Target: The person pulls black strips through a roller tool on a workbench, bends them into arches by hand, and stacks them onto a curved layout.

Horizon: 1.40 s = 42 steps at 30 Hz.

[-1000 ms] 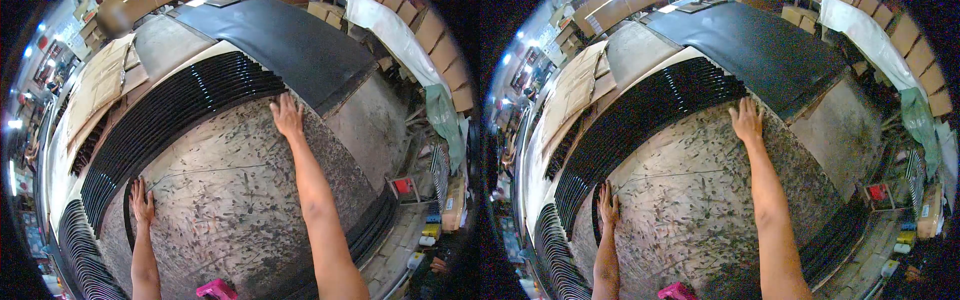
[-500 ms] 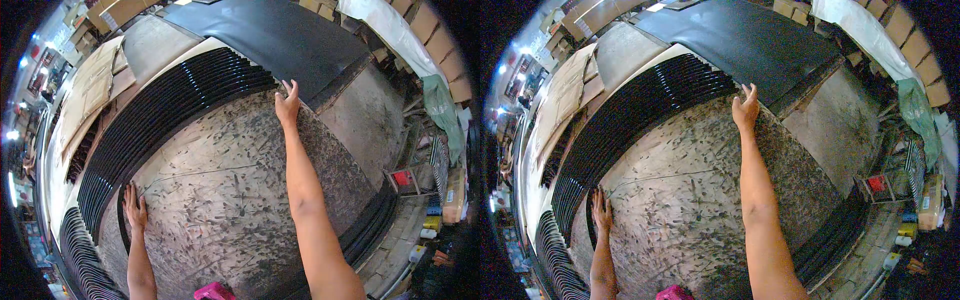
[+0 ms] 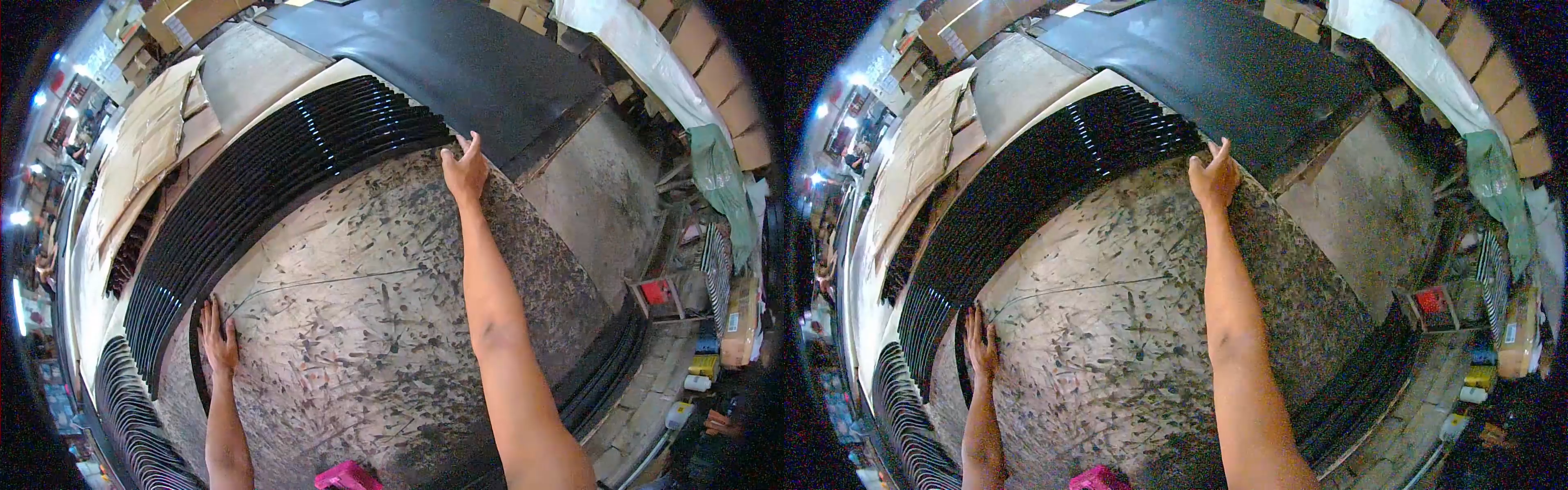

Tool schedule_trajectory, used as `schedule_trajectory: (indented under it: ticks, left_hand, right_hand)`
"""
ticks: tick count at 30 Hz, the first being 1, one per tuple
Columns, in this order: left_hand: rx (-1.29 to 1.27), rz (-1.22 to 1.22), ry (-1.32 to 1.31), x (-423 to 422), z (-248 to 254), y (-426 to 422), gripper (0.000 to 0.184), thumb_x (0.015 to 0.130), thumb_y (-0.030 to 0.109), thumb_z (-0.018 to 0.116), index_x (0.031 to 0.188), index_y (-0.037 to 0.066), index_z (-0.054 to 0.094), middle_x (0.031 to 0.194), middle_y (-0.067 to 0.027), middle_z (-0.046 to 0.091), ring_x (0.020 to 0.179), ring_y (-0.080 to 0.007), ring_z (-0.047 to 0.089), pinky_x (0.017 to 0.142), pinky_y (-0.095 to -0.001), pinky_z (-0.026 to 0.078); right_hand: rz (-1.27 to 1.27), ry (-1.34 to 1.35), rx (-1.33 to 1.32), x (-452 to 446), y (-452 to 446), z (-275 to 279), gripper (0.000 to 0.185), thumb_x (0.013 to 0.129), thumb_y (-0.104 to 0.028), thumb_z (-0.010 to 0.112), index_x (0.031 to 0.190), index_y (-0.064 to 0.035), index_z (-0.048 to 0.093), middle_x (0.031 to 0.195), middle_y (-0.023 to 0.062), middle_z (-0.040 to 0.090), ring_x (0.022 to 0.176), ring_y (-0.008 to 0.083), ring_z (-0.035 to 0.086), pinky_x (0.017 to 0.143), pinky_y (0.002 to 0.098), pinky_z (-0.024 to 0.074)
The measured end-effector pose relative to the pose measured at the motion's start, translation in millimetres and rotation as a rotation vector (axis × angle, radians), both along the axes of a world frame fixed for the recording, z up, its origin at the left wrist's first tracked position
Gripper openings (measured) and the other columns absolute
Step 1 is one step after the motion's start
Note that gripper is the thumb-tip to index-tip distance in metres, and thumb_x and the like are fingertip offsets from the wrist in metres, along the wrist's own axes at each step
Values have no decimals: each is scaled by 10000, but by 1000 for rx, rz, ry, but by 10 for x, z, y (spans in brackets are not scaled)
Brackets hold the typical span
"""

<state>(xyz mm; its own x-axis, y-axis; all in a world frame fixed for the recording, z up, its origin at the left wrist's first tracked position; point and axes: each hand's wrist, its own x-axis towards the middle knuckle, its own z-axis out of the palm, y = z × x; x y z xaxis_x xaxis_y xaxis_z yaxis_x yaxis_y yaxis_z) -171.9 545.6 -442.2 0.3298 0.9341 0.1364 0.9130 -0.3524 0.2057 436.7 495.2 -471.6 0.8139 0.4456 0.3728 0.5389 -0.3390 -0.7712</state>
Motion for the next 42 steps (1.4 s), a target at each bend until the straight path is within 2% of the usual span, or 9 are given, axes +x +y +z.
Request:
schedule_trajectory:
  ticks: [4,5,6,8,11,15,20,29,42]
  left_hand:
    - [-15,45,-19,-11,10,-17,582,1012,391,523,1538,169,413,1605,-128,354,1473,-390,315,1179,-591,215]
    - [49,39,-5,-1,16,-42,557,1002,344,544,1505,124,454,1577,-138,398,1432,-402,379,1165,-565,274]
    - [81,38,-15,-35,-7,-56,547,998,330,549,1489,104,467,1562,-144,418,1416,-404,398,1158,-550,294]
    - [154,40,-32,-131,-85,-62,528,989,303,559,1457,65,494,1531,-155,458,1386,-409,435,1143,-521,334]
    - [228,201,-78,-220,-235,-445,511,953,237,622,1416,43,530,1493,-169,496,1368,-394,458,1134,-494,357]
    - [174,509,-205,-298,-220,-1305,525,936,225,651,1418,54,530,1527,-155,458,1411,-373,412,1154,-537,310]
    - [79,626,-201,-661,-82,-1598,616,938,346,643,1464,71,478,1565,-170,398,1468,-364,326,1184,-583,198]
    - [-5,572,-121,-1187,2,-766,676,969,462,557,1535,132,390,1642,-137,256,1502,-373,245,1175,-647,155]
    - [-76,449,-33,-2426,-24,-338,709,996,635,385,1576,233,321,1659,-70,233,1522,-334,203,1178,-675,104]
  right_hand:
    - [-170,-319,-244,-245,-20,-30,722,913,-364,612,1490,-5,366,1489,248,465,1390,410,405,1164,561,252]
    - [-156,-394,-489,-410,-52,-72,711,966,-454,522,1506,-13,382,1555,240,377,1451,447,296,1191,617,141]
    - [-122,-373,-603,-591,-70,-84,735,987,-537,455,1499,-13,399,1560,251,345,1453,464,269,1179,630,138]
    - [26,-408,-673,-1052,-159,105,747,999,-569,396,1484,-1,430,1517,305,388,1456,476,263,1193,618,108]
    - [443,-319,-565,-1899,-274,681,666,976,-513,498,1376,20,510,1387,323,500,1410,448,358,1180,632,144]
    - [956,-329,-324,-3270,-75,111,581,975,-486,522,1352,-44,555,1469,177,496,1425,399,366,1137,667,237]
    - [1326,-607,-350,-4459,223,108,585,989,-498,492,1460,-151,500,1603,68,365,1496,343,280,1163,674,192]
    - [1213,-683,-458,-5005,715,166,586,1024,-531,395,1521,-222,413,1640,12,284,1510,324,230,1190,664,156]
    - [1157,-646,-513,-5078,721,234,656,984,-576,445,1525,-204,419,1647,42,270,1519,370,186,1199,640,146]
